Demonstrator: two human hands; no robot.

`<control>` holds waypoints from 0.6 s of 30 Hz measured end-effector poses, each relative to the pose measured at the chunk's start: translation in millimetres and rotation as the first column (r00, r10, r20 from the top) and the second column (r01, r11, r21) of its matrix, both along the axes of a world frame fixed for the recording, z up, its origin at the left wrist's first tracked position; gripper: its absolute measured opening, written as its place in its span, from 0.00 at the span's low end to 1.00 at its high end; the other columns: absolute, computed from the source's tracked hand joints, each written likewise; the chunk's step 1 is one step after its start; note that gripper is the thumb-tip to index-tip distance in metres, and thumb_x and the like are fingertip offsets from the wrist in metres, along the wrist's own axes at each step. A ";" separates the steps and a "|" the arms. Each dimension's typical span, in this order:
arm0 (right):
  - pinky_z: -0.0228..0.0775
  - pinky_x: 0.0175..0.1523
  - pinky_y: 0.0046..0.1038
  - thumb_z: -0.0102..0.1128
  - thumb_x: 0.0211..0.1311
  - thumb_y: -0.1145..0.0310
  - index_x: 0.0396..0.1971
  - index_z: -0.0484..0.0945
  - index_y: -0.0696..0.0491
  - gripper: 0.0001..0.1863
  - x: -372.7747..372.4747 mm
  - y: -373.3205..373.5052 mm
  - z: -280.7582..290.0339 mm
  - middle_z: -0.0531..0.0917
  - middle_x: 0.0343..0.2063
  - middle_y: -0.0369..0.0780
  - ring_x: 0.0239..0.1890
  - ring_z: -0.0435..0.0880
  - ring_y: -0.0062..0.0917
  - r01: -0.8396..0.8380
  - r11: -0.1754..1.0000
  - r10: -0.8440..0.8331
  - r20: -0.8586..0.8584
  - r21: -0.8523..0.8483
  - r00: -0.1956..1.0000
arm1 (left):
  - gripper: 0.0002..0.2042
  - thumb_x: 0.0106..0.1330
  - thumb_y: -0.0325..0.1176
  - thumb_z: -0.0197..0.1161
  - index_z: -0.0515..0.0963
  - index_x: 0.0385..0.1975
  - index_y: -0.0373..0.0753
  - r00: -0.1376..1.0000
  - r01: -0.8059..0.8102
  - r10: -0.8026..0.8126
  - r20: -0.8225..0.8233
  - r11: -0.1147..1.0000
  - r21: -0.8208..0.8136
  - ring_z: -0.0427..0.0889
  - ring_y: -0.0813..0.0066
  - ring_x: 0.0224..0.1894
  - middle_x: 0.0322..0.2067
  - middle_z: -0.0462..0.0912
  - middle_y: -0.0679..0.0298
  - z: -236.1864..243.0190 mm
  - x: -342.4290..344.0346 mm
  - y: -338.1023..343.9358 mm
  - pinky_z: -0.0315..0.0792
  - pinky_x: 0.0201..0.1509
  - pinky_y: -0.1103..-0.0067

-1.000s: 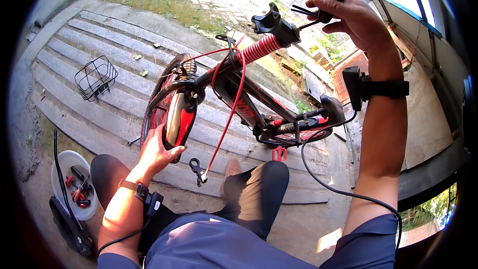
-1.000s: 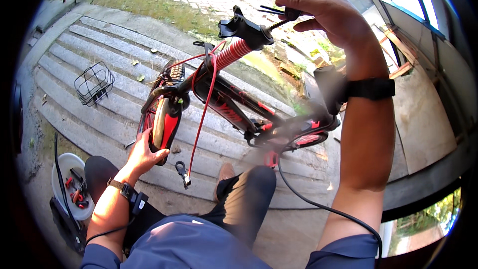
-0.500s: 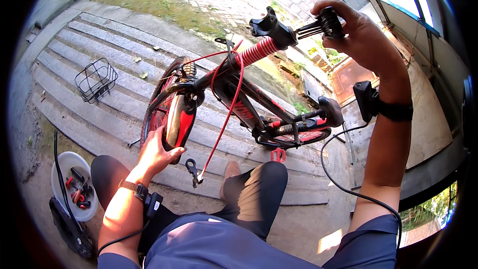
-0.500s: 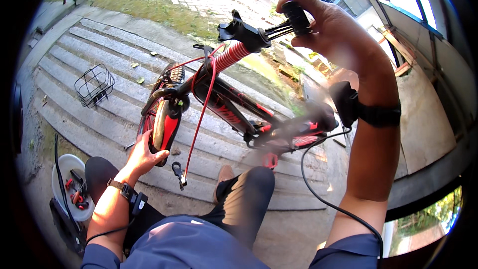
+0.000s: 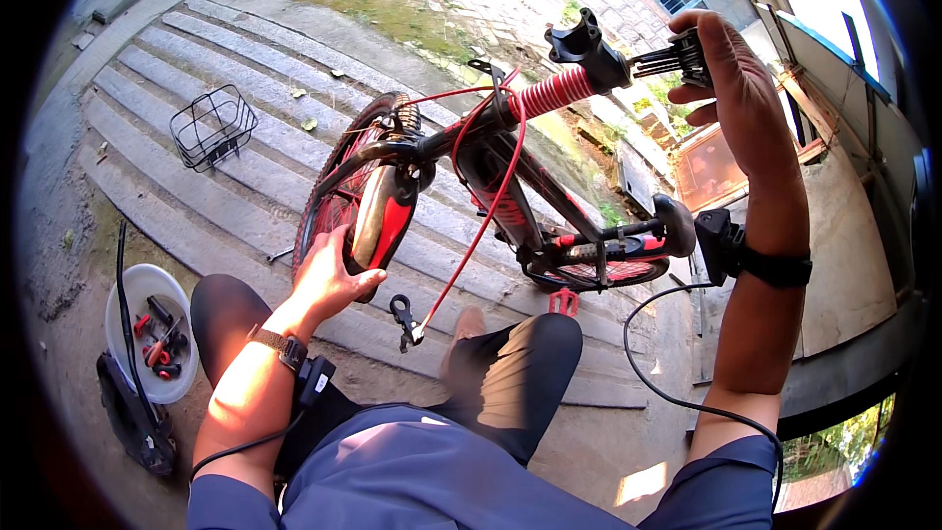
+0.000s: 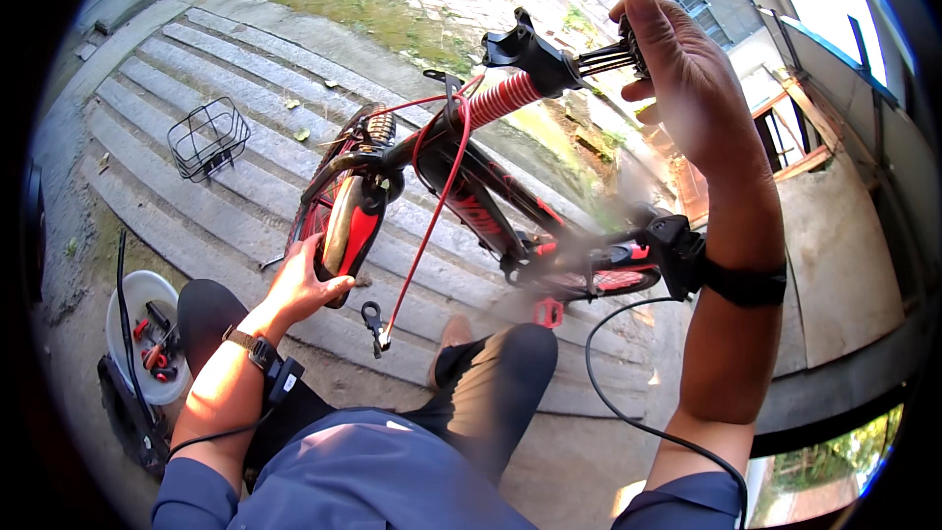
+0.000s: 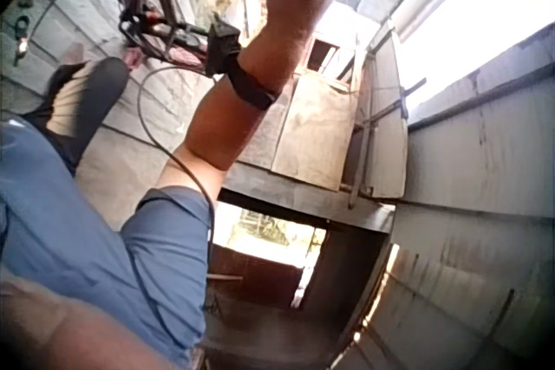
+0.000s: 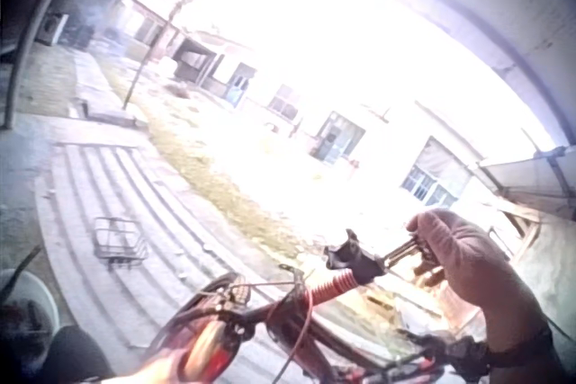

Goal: The person is sitting on concrete steps outdoors, disassembling the front suspension fork of a bicycle. They use a screwdriver to loosen the stem bolts, remove the stem, and then pull out the red suspension spring from the fork tube.

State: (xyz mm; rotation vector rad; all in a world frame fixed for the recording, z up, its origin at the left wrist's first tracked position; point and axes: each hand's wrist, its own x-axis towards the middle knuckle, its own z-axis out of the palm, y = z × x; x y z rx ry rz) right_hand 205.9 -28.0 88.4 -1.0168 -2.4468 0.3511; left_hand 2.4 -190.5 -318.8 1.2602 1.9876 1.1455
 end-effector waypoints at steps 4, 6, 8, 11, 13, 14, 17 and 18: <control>0.70 0.40 0.19 0.54 0.71 0.50 0.49 0.79 0.47 0.18 4.0 -0.3 -8.1 0.80 0.41 0.32 0.39 0.78 0.16 -0.073 0.996 0.070 -0.064 -0.043 0.995 | 0.46 0.47 0.52 0.78 0.65 0.63 0.35 1.000 -0.010 0.010 -0.015 1.000 -0.006 0.73 0.47 0.58 0.54 0.72 0.44 -3.2 -1.6 -0.6 0.69 0.62 0.63; 0.67 0.53 0.20 0.51 0.70 0.63 0.50 0.79 0.50 0.14 15.8 7.8 -10.4 0.78 0.48 0.31 0.47 0.75 0.16 -0.137 0.984 0.124 -0.113 -0.112 0.986 | 0.46 0.47 0.52 0.78 0.65 0.63 0.35 1.000 -0.004 0.004 -0.017 1.000 -0.006 0.73 0.47 0.58 0.54 0.72 0.44 -2.9 -1.0 0.7 0.69 0.62 0.63; 0.66 0.56 0.21 0.51 0.67 0.66 0.52 0.78 0.50 0.16 20.9 12.3 -19.3 0.75 0.53 0.36 0.48 0.75 0.17 -0.210 0.973 0.189 -0.192 -0.094 0.963 | 0.46 0.47 0.52 0.78 0.65 0.63 0.34 1.000 -0.003 0.003 -0.018 1.000 -0.005 0.73 0.47 0.58 0.54 0.72 0.44 -2.9 -1.0 0.7 0.69 0.62 0.63; 0.65 0.62 0.23 0.53 0.62 0.70 0.64 0.66 0.54 0.28 26.5 9.1 -21.5 0.68 0.61 0.47 0.54 0.74 0.22 -0.215 0.959 0.154 -0.300 -0.182 0.941 | 0.46 0.47 0.53 0.78 0.65 0.63 0.34 1.000 0.009 -0.009 -0.005 1.000 -0.006 0.73 0.47 0.58 0.54 0.72 0.43 -0.1 -1.4 0.2 0.69 0.62 0.63; 0.65 0.63 0.25 0.54 0.61 0.69 0.69 0.59 0.56 0.34 25.2 8.5 -28.2 0.70 0.58 0.49 0.56 0.74 0.25 -0.266 0.946 0.170 -0.416 -0.184 0.893 | 0.46 0.47 0.52 0.78 0.65 0.64 0.34 1.000 0.006 -0.006 -0.012 1.000 -0.009 0.73 0.48 0.58 0.55 0.72 0.43 0.4 -1.2 -0.5 0.69 0.63 0.64; 0.68 0.62 0.26 0.54 0.60 0.70 0.71 0.52 0.60 0.39 28.7 13.4 -26.9 0.75 0.54 0.48 0.55 0.77 0.29 -0.295 0.926 0.170 -0.434 -0.238 0.885 | 0.46 0.47 0.52 0.78 0.65 0.64 0.34 1.000 0.005 -0.005 -0.014 1.000 -0.009 0.73 0.48 0.59 0.55 0.72 0.43 0.2 -1.0 -0.7 0.69 0.63 0.64; 0.71 0.59 0.29 0.55 0.61 0.69 0.71 0.52 0.61 0.39 33.8 17.2 -19.7 0.79 0.50 0.48 0.53 0.81 0.33 -0.248 0.872 0.060 -0.409 -0.422 0.910 | 0.47 0.47 0.53 0.78 0.65 0.64 0.33 1.000 -0.008 0.008 -0.026 1.000 -0.008 0.72 0.48 0.59 0.55 0.72 0.43 -5.5 -1.4 -0.1 0.68 0.63 0.64; 0.74 0.55 0.30 0.55 0.61 0.67 0.70 0.54 0.61 0.38 30.8 12.4 -19.4 0.79 0.51 0.47 0.52 0.83 0.36 -0.208 0.879 0.032 -0.383 -0.429 0.923 | 0.47 0.47 0.53 0.78 0.65 0.64 0.33 1.000 -0.010 0.010 -0.026 1.000 -0.010 0.72 0.48 0.59 0.55 0.72 0.43 -6.1 -1.7 -0.6 0.68 0.63 0.64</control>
